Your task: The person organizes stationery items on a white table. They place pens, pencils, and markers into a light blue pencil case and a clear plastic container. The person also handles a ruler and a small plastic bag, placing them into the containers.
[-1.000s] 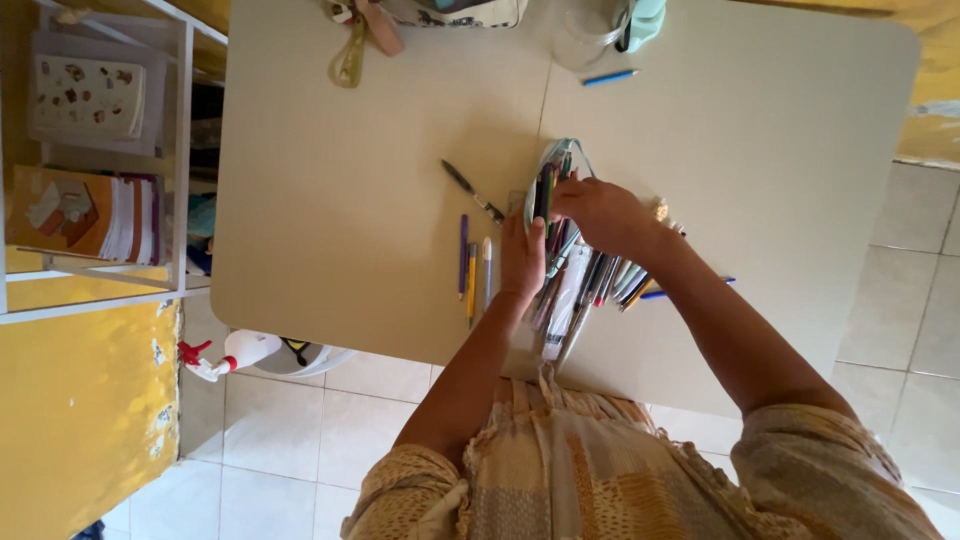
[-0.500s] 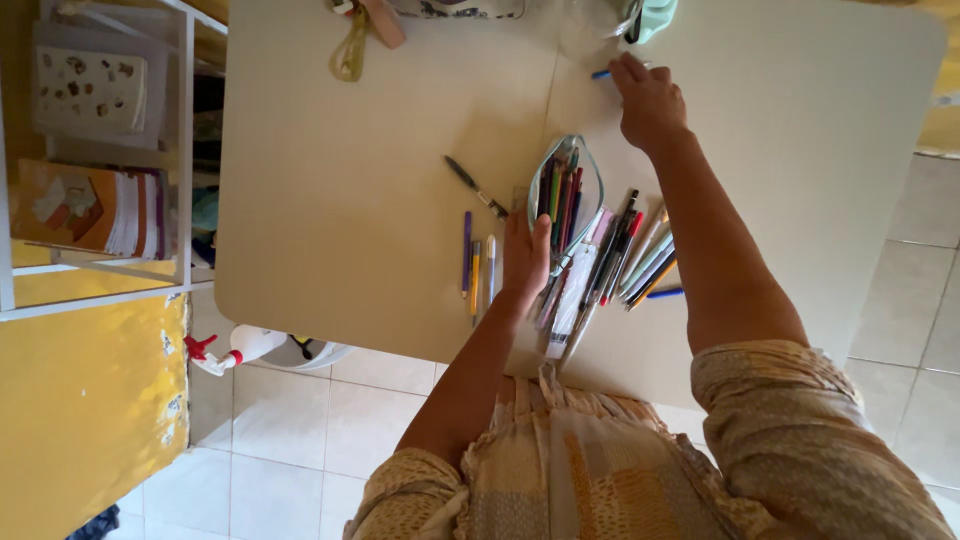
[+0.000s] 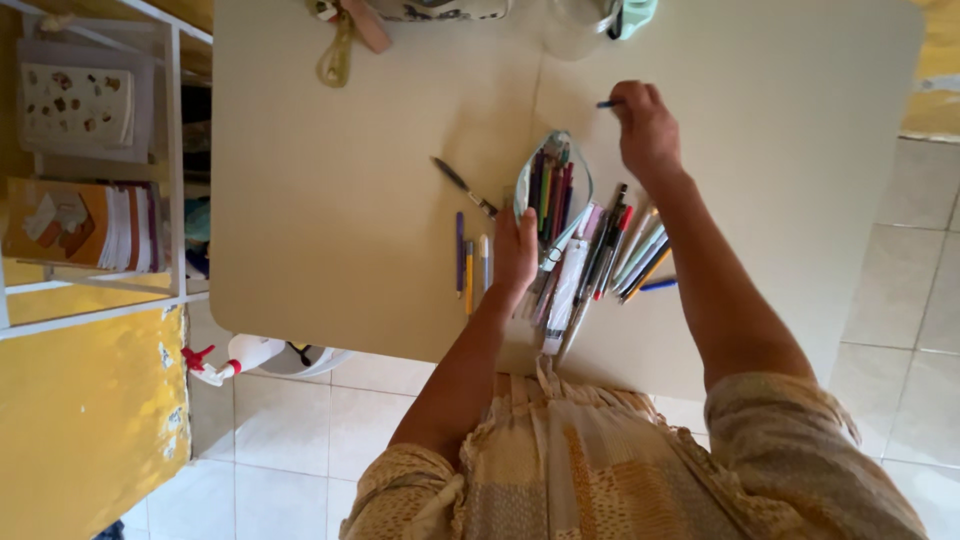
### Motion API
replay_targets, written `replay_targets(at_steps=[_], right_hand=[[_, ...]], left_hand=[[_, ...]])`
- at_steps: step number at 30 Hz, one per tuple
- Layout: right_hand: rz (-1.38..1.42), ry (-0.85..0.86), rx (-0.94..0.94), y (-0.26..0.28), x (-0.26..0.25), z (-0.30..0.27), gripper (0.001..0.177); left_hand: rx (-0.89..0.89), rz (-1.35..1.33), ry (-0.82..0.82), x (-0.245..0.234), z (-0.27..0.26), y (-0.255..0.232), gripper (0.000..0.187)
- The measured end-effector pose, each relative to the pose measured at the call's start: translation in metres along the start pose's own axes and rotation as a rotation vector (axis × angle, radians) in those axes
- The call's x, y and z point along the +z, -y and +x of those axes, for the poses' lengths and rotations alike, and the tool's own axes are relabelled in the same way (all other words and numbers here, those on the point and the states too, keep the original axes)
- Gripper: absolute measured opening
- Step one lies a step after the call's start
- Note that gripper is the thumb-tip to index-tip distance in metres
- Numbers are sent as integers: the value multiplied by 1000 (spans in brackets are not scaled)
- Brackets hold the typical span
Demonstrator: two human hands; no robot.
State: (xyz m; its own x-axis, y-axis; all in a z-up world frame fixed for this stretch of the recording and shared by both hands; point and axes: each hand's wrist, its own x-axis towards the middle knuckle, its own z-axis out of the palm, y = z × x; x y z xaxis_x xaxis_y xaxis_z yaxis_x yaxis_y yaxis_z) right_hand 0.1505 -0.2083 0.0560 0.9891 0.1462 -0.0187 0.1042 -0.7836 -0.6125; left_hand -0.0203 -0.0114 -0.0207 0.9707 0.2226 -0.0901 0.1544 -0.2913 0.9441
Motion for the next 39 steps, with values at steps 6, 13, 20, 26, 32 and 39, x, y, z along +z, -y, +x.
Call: replay_targets(at_steps=[6,13,20,26,32,39], right_hand=[[-196,166,-375,57,-11,-74,27],[-278,183,-434,108,3,-135,40],[-7,-247,-403,139,-21,-187,33],[36,-14,-566,137,-42,-193,31],[-7,-73,-526,132,-29,-202,19],[-75,-170,-480,116,-4,-214,19]], left_hand=[[-15,-43,-1,1,0,16,46],[-48,-239,80,-34,-12,-6,45],[-438,-995,317,-80,-35,-29,50],[-655,-1106,482,-96,-41,-27,53],[-504,-1101,602,-97,-43,-35,73],[-46,-553,654,-118,-49,-29,88]])
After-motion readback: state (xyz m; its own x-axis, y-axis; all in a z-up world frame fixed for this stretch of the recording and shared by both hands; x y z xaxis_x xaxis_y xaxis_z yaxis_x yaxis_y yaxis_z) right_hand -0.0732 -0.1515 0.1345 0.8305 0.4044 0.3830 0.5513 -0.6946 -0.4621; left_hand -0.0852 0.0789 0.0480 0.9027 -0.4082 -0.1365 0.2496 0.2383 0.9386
